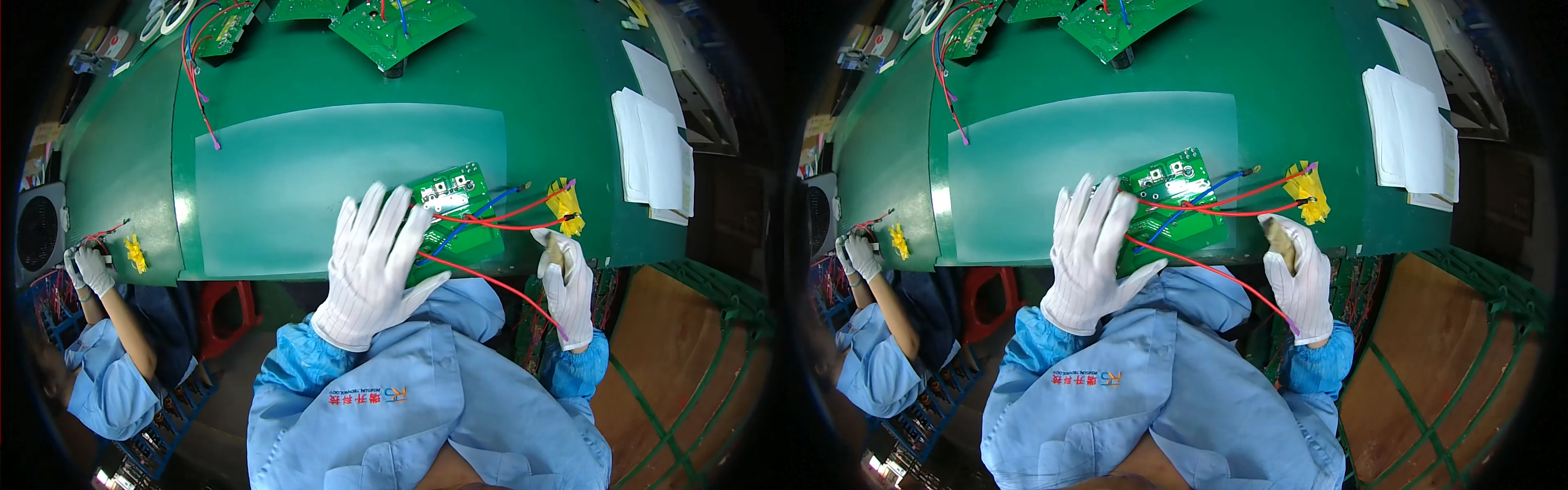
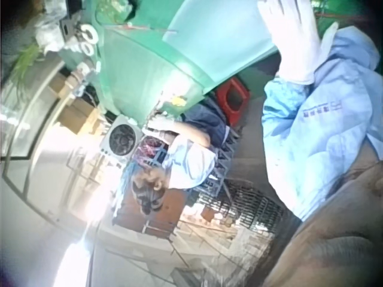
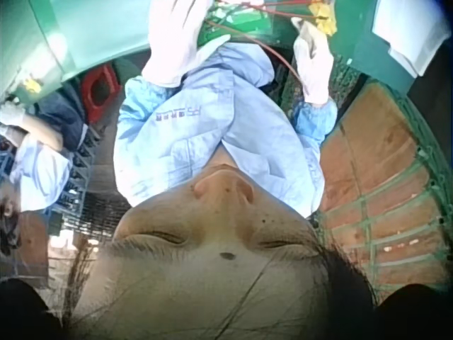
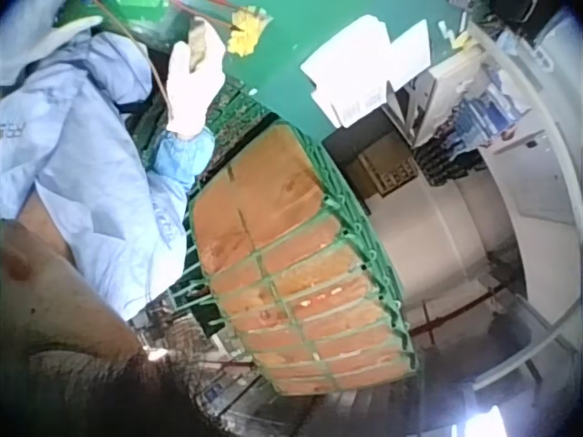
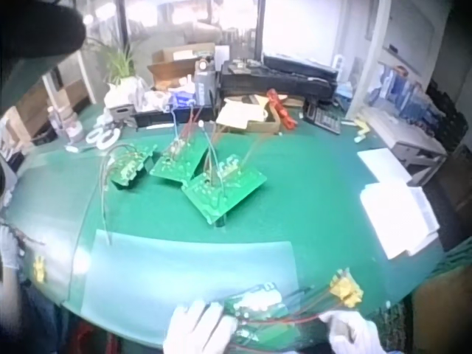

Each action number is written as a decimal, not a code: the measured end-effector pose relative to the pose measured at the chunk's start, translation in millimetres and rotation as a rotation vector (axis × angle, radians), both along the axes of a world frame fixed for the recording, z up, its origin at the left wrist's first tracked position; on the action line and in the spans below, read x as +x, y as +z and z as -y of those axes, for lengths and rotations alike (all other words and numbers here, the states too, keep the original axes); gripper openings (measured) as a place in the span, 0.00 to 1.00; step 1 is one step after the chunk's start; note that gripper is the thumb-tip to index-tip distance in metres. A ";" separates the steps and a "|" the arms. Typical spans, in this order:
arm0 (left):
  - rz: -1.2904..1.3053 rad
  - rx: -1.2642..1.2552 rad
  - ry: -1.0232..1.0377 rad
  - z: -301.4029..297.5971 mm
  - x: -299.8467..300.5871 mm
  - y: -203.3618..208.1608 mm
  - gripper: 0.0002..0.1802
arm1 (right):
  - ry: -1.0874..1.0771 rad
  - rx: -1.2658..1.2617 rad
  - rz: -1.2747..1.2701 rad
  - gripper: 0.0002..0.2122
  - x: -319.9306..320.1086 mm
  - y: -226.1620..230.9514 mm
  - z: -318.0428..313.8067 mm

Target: Assembling electronic components onto printed circuit boards using a small brush and manual dexterity.

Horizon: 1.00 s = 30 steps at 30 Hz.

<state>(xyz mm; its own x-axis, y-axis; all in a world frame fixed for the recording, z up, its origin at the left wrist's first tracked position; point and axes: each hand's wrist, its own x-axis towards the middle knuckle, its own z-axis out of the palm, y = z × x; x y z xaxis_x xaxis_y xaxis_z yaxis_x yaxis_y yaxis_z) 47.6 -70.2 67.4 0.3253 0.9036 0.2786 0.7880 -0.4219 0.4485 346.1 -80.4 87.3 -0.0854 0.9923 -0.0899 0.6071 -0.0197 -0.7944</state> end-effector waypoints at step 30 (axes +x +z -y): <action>-0.017 0.106 0.059 -25.0 32.9 -18.0 0.18 | 0.132 0.427 0.502 0.18 -57.7 -16.7 -11.2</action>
